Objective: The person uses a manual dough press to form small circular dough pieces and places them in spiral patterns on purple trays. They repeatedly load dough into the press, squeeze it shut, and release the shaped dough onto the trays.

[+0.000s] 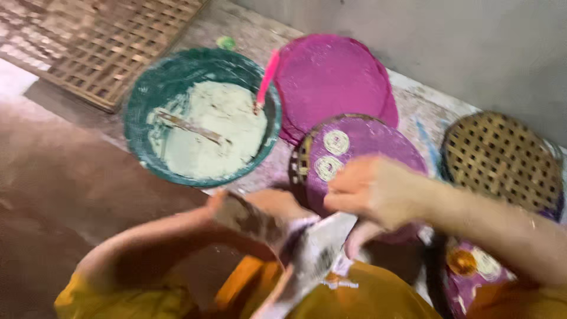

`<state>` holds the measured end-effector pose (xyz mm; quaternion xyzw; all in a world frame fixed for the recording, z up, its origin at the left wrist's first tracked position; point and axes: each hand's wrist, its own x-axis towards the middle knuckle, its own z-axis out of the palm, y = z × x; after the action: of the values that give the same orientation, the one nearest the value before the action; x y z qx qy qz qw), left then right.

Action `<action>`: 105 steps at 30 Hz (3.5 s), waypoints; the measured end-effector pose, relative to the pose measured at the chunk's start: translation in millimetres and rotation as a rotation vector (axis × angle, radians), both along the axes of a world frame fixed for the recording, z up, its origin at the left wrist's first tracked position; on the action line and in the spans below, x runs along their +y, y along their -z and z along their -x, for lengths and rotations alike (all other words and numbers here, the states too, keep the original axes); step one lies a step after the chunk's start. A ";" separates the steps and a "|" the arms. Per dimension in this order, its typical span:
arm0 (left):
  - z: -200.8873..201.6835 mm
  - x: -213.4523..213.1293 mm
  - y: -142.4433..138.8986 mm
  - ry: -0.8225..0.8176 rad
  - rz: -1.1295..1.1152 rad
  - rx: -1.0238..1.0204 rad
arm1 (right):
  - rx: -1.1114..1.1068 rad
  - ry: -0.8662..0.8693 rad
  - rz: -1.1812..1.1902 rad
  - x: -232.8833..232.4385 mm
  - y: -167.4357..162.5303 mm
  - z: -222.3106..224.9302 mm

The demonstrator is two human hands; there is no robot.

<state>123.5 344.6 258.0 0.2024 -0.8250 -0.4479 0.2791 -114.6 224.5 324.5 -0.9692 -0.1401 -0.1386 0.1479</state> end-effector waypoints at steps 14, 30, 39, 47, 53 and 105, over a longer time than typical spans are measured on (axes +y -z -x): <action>-244.2 71.7 77.8 -0.649 -0.503 0.778 | 0.142 0.049 -0.105 -10.5 32.2 -126.6; -356.0 -23.6 197.5 -1.337 0.067 0.767 | 0.462 0.697 0.028 -80.0 200.9 -391.5; -376.1 -59.9 201.0 -1.417 0.014 0.851 | 0.383 0.733 0.249 -90.3 261.7 -466.9; -384.5 -64.5 215.9 -1.456 0.088 0.864 | 0.500 0.630 0.401 -140.3 239.4 -511.1; -390.1 -66.4 225.7 -1.499 0.190 0.793 | 0.751 0.514 0.320 -112.6 233.6 -487.0; -197.9 -81.4 119.7 -1.424 0.555 -0.310 | -0.081 0.964 -0.669 -16.9 162.7 -197.8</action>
<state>321.4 263.2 138.3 0.6663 -0.6079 0.0951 0.4213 83.2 207.6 161.8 -0.8181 0.3622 -0.2638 0.3606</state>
